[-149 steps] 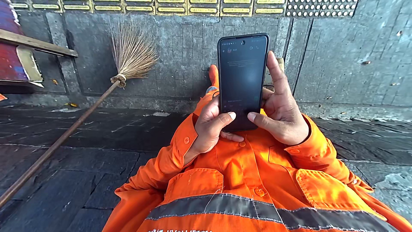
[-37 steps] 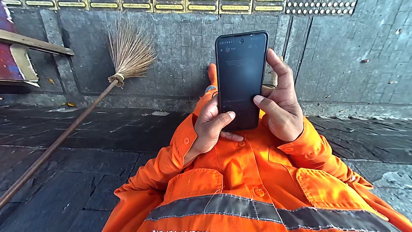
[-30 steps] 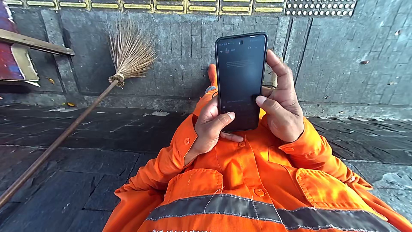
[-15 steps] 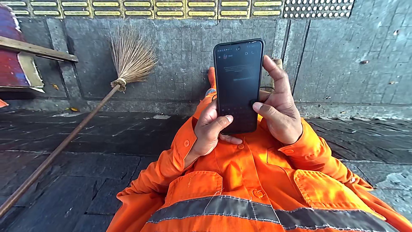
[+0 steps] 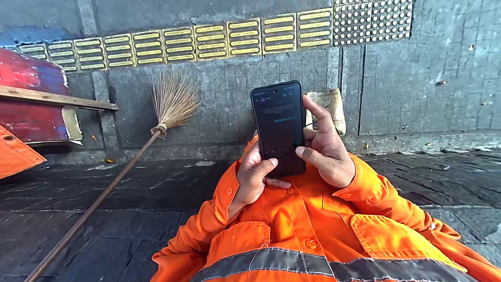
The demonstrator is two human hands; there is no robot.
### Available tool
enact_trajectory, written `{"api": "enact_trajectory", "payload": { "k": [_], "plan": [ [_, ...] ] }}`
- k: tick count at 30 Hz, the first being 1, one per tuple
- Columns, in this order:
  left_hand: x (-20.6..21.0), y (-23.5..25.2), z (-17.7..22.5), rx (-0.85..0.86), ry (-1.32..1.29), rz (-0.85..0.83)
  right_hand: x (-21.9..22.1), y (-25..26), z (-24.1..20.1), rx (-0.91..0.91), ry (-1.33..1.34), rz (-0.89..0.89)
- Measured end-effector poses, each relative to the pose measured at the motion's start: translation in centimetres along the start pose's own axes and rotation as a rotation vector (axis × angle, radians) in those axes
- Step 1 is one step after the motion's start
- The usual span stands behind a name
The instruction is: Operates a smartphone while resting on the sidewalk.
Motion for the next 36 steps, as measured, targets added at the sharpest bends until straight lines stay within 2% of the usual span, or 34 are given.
{"api": "enact_trajectory", "payload": {
  "k": [10, 36],
  "plan": [
    [0.6, 0.3, 0.38, 0.027, 0.04, -0.017, -0.11, -0.4, -0.37, -0.073, -0.084, -0.008],
    [0.69, 0.07, 0.39, 0.071, 0.042, -0.005, 0.49, -0.93, 0.19, -0.076, -0.197, -0.021]
  ]
}}
Point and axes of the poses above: each hand's wrist, its own y-axis towards the middle knuckle, its own x-axis out of the palm, z = x × y, the point moved 9 cm from there along y, towards the middle knuckle, and after that the axes turned 9 degrees about x, right-handed, at the moved point
